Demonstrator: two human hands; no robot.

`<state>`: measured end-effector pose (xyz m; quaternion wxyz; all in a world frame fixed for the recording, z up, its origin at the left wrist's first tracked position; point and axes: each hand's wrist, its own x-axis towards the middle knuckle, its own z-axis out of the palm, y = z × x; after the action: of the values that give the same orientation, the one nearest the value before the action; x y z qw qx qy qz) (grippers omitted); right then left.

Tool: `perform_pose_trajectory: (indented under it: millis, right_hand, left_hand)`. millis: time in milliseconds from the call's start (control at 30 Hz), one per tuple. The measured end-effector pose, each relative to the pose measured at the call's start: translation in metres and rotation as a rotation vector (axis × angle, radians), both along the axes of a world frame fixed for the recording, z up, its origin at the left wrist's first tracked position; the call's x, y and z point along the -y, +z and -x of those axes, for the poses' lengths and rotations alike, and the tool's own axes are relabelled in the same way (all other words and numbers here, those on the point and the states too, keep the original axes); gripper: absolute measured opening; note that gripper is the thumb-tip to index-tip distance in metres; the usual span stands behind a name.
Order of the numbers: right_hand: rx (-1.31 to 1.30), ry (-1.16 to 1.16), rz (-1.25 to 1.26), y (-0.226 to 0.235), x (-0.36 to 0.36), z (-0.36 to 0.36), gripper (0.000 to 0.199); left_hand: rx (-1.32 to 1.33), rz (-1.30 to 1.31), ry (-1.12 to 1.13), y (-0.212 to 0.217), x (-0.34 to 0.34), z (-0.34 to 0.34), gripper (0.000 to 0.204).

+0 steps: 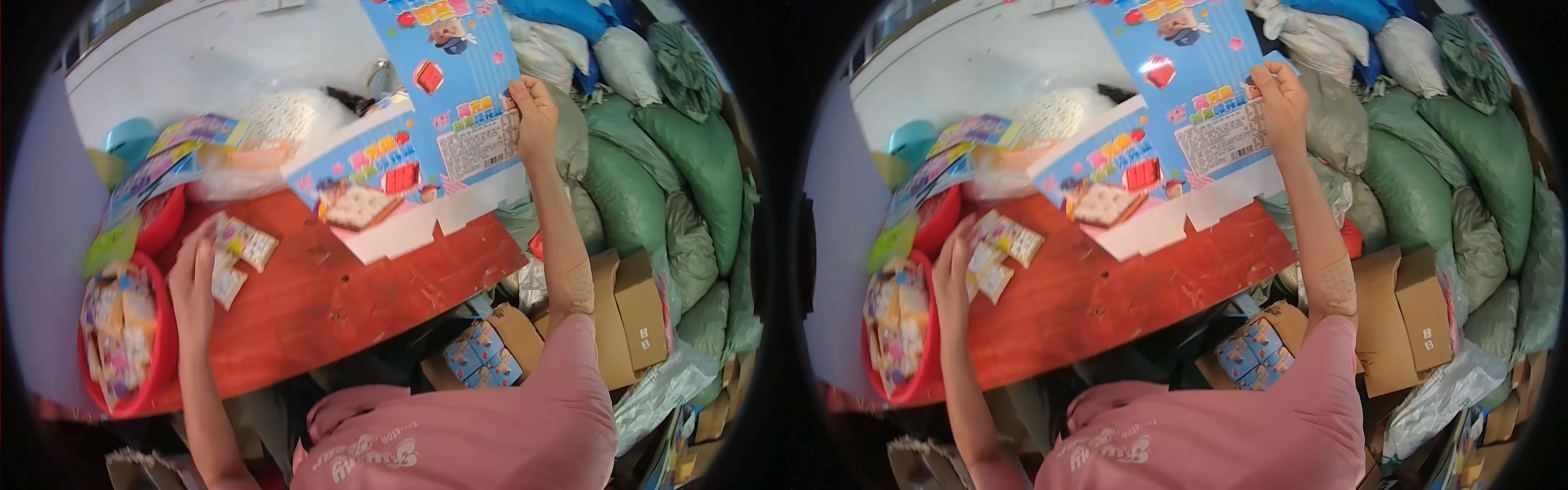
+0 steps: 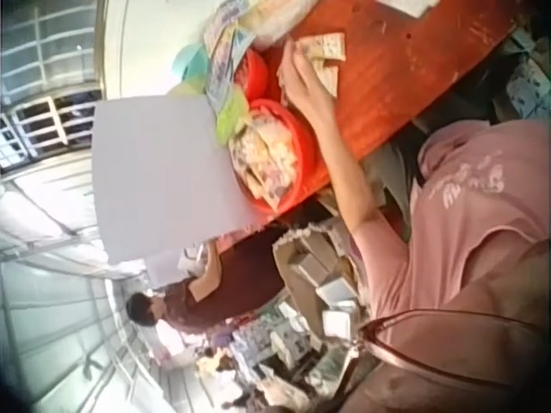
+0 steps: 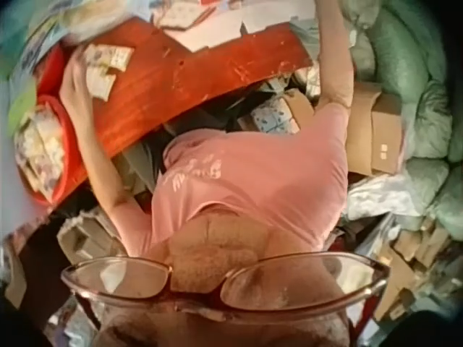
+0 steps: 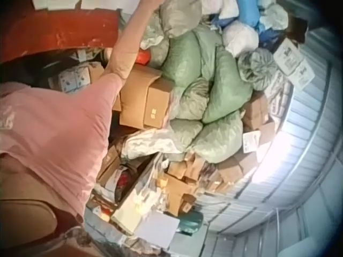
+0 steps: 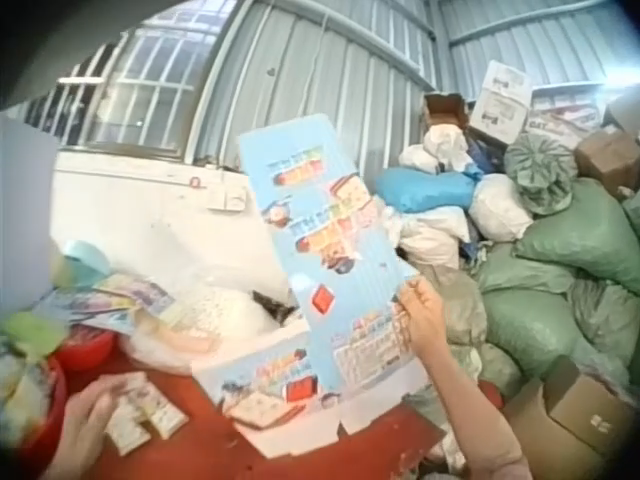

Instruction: The recorder is bundling small packets of toy items together using paper labels and then placing the finished bundles into a cardboard box.

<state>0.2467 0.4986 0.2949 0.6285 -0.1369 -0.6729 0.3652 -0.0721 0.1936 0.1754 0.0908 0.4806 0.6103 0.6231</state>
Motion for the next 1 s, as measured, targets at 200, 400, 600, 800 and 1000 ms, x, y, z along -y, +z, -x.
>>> perform_pose_trajectory:
  millis: [200,400,600,800,1000]
  right_hand:
    - [0.153,0.286,0.093,-0.064,0.057,0.080,0.011]
    - [-0.037,0.343,0.204,-0.121,0.068,0.148,0.018]
    - [-0.070,0.144,0.266,-0.166,0.100,0.190,0.036]
    - [0.111,0.526,0.471,-0.163,0.182,0.149,0.066]
    - [0.121,0.725,0.678,-0.135,0.153,0.116,0.055]
  left_hand:
    - [0.347,0.389,-0.664,0.028,0.002,-0.047,0.053]
    - [1.028,0.371,-0.603,0.003,0.013,-0.078,0.068]
    - [0.947,0.168,-0.599,-0.005,-0.015,-0.100,0.081]
    - [0.782,0.058,-0.577,-0.040,-0.044,-0.102,0.089]
    - [0.784,0.031,-0.604,-0.038,-0.053,-0.121,0.089]
